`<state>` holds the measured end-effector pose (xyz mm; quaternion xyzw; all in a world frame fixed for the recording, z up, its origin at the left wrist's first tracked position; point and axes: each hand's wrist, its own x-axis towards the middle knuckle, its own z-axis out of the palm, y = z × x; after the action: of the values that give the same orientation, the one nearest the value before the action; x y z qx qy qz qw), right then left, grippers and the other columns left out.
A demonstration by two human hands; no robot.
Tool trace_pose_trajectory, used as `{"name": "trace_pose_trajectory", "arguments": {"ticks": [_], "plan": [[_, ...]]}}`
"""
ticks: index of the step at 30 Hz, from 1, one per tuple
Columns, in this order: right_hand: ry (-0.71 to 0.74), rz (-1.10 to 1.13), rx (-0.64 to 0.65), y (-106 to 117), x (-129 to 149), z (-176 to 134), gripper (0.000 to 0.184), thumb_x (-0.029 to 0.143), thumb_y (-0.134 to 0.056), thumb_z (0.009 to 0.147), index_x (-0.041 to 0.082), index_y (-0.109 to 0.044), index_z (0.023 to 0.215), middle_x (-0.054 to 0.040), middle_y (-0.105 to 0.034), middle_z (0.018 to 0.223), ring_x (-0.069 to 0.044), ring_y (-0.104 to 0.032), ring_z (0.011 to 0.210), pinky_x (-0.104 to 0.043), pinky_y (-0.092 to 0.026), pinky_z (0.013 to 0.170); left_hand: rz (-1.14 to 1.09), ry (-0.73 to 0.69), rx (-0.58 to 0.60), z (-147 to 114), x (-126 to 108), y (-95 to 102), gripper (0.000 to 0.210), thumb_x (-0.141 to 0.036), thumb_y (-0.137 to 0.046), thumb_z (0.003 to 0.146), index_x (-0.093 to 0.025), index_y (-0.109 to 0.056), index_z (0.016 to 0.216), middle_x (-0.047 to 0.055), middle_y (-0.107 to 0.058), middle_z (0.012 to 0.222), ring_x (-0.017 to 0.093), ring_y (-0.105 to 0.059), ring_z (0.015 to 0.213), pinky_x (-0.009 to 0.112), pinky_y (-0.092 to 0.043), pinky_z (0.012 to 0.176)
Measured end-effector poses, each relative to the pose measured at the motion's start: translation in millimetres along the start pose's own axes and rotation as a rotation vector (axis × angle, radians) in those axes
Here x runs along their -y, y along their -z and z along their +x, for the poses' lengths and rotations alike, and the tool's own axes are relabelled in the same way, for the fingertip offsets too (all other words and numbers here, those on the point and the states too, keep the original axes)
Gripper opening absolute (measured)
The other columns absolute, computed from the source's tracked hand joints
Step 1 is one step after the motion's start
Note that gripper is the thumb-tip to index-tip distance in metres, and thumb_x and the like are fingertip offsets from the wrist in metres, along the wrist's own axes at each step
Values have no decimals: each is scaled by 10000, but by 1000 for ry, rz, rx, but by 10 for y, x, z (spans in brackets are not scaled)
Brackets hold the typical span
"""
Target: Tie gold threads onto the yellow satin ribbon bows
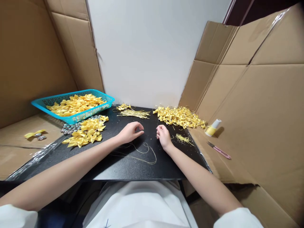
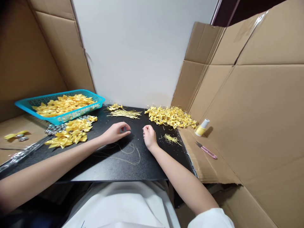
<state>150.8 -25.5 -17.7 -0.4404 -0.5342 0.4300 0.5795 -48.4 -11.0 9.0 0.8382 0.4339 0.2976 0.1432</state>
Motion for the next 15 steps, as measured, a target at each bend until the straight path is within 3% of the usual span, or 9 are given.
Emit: {"name": "trace_pose_trajectory", "arguments": {"ticks": [3, 7, 10, 15], "plan": [[19, 179, -152, 93, 30, 93, 231, 429, -513, 733, 224, -406, 734, 102, -298, 548, -62, -275, 437, -211, -265, 450, 107, -172, 133, 85, -174, -25, 159, -315, -623, 796, -173, -658, 858, 63, -651, 907, 209, -578, 850, 310, -441, 760], [68, 204, -305, 296, 124, 207, 264, 443, -525, 744, 227, -376, 718, 106, -266, 539, -58, -258, 428, -212, -261, 441, 310, -356, 251, 380, -413, -168, 151, -244, -687, 762, -183, -688, 900, 75, -649, 966, 232, -576, 901, 314, -423, 771], [60, 214, -392, 410, 163, 265, 257, 436, -519, 753, 228, -372, 720, 105, -262, 527, -62, -236, 422, -214, -233, 428, 354, -486, 388, 628, -515, -302, 186, -233, -755, 706, -198, -706, 882, 61, -662, 944, 220, -578, 893, 288, -405, 731], [44, 246, -450, 449, 166, 306, 218, 387, -514, 744, 227, -371, 710, 99, -276, 522, -68, -236, 432, -214, -236, 427, 424, -723, 535, 863, -579, -440, 61, -178, -735, 726, -211, -688, 709, 32, -693, 868, 201, -564, 883, 280, -353, 666]]}}
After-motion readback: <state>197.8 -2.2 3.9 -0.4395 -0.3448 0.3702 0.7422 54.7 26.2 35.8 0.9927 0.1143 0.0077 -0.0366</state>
